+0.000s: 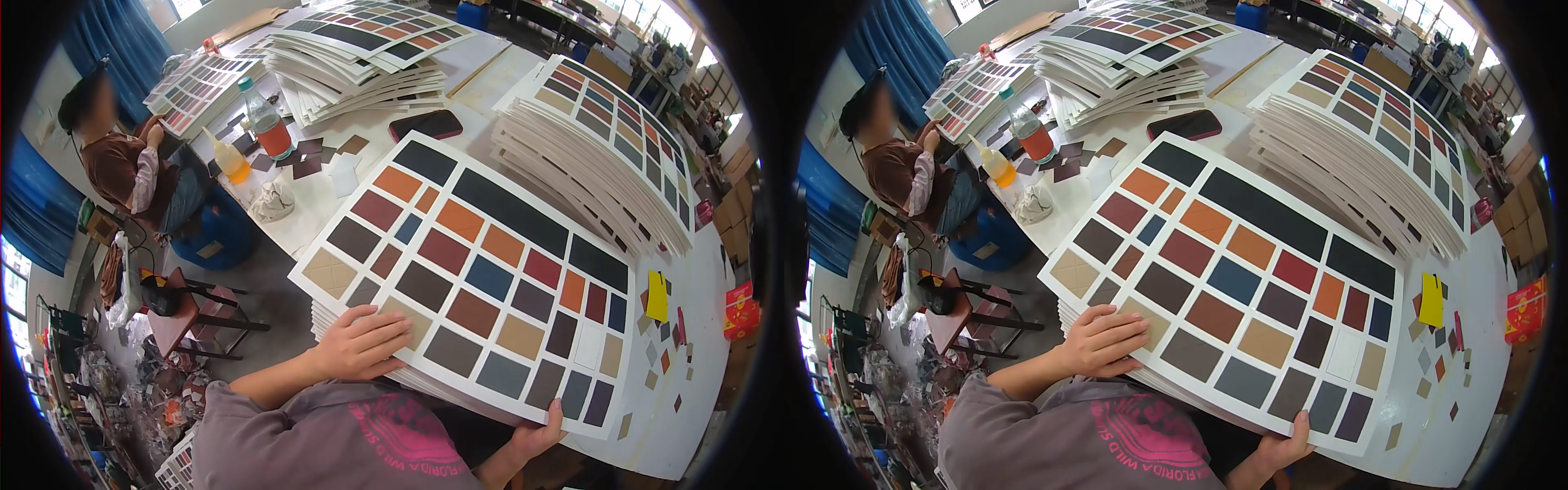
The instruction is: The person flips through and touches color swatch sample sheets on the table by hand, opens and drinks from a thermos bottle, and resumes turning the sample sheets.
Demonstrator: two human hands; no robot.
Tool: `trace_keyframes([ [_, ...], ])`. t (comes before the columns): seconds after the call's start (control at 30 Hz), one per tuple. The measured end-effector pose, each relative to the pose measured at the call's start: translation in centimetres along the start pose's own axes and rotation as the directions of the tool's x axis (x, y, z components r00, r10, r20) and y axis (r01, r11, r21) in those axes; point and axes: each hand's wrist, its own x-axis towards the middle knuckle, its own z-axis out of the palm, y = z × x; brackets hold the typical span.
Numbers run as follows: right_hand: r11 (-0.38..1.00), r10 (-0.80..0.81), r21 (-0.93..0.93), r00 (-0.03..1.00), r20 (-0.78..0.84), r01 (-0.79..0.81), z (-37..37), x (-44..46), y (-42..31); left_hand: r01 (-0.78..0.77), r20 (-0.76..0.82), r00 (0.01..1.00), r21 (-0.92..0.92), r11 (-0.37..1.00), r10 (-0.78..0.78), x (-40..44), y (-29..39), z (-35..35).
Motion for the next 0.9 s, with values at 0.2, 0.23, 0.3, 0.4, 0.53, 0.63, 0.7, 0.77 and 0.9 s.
trace_keyframes([
  [0.2, 1.000, 0.025, 0.003, 1.000, -0.001, -0.025, 0.0, 0.0, -0.1, 0.000, -0.004, 1.000, 0.000, 1.000, 0.000, 0.1, 0.0, -0.1],
  [0.23, 1.000, 0.030, 0.004, 1.000, -0.006, -0.030, 0.0, 0.0, -0.2, 0.000, -0.005, 1.000, 0.000, 1.000, 0.000, 0.1, 0.1, -0.1],
  [0.3, 0.999, 0.035, 0.005, 0.999, -0.015, -0.035, 0.0, 0.0, -0.3, -0.001, -0.003, 1.000, 0.003, 1.000, 0.001, 0.1, 0.2, -0.1],
  [0.4, 0.999, 0.032, 0.005, 0.999, -0.023, -0.032, -0.2, 0.0, -0.4, -0.002, -0.004, 1.000, 0.005, 1.000, 0.002, 0.2, 0.3, -0.1],
  [0.53, 1.000, 0.015, 0.016, 1.000, 0.002, -0.015, -0.7, 0.3, -0.3, -0.002, -0.005, 1.000, 0.003, 1.000, 0.002, 0.3, 0.5, -0.1],
  [0.63, 1.000, 0.010, 0.023, 1.000, 0.029, -0.011, -1.0, 0.5, -0.3, 0.002, 0.007, 1.000, 0.002, 1.000, -0.002, 0.4, 0.7, -0.1],
  [0.7, 1.000, 0.011, 0.029, 0.999, 0.032, -0.012, -1.1, 0.5, -0.4, 0.002, 0.014, 1.000, 0.005, 1.000, -0.002, 0.4, 0.8, -0.1],
  [0.77, 0.999, 0.015, 0.036, 0.999, 0.028, -0.016, -1.1, 0.5, -0.5, 0.002, 0.013, 1.000, 0.005, 1.000, -0.002, 0.5, 0.9, -0.1],
  [0.9, 0.998, 0.001, 0.063, 1.000, 0.023, -0.003, -0.6, 0.3, -1.0, -0.002, -0.010, 1.000, 0.012, 1.000, 0.002, 0.5, 1.0, 0.1],
])
